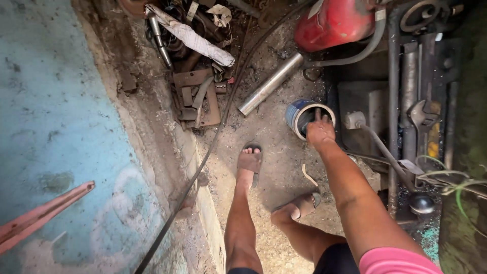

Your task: The person manually smooths a rotating metal shaft on a lathe using a handheld abrasive block. They repeatedly rub the block along the shaft's surface, pause to retrieve a fresh block from a bucket, and continue the finishing process.

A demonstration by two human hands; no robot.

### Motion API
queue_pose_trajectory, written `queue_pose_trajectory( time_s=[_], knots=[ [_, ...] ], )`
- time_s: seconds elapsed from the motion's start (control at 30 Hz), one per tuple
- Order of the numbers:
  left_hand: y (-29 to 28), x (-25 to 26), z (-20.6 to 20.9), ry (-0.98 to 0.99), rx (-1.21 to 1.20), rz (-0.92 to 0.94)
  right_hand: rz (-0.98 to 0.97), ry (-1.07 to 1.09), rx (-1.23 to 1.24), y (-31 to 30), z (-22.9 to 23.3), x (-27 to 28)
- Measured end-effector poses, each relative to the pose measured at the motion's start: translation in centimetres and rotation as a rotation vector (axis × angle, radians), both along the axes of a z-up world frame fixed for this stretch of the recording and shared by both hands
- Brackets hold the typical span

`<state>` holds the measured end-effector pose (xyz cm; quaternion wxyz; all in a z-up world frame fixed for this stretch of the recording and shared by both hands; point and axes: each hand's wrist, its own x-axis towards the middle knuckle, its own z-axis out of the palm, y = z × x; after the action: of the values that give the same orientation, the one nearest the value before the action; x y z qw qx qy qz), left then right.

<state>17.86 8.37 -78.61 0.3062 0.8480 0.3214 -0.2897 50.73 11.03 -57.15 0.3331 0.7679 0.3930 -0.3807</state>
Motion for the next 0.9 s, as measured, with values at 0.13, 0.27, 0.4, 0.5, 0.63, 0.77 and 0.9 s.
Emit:
queue_pose_trajectory(
  time_s=[0.13,0.27,0.4,0.5,0.63,0.77,0.9],
  knots=[
    [-0.4,-0.3,-0.7,-0.050,0.083,-0.014,0.054,0.014,0.030,-4.1,-10.1,2.1],
    [-1.0,-0.7,-0.9,-0.173,0.281,-0.029,0.065,0.067,0.107,-2.8,-6.3,1.5],
    [-1.7,0.2,-0.8,-0.318,0.455,-0.065,0.017,0.071,0.142,-2.6,-4.1,1.5],
    [-1.4,0.2,-0.3,-0.407,0.583,-0.086,-0.025,0.003,0.240,-3.4,-2.7,1.1],
    [-0.7,0.2,3.9,-0.285,0.412,-0.088,0.001,-0.002,0.354,-4.8,-0.6,0.9],
    [-0.3,0.6,5.7,-0.149,0.148,0.037,-0.108,-0.031,0.495,-6.0,0.4,0.8],
    [0.1,0.8,6.7,0.032,-0.189,0.219,-0.258,0.004,0.424,-6.0,2.7,0.8]
  ],
)
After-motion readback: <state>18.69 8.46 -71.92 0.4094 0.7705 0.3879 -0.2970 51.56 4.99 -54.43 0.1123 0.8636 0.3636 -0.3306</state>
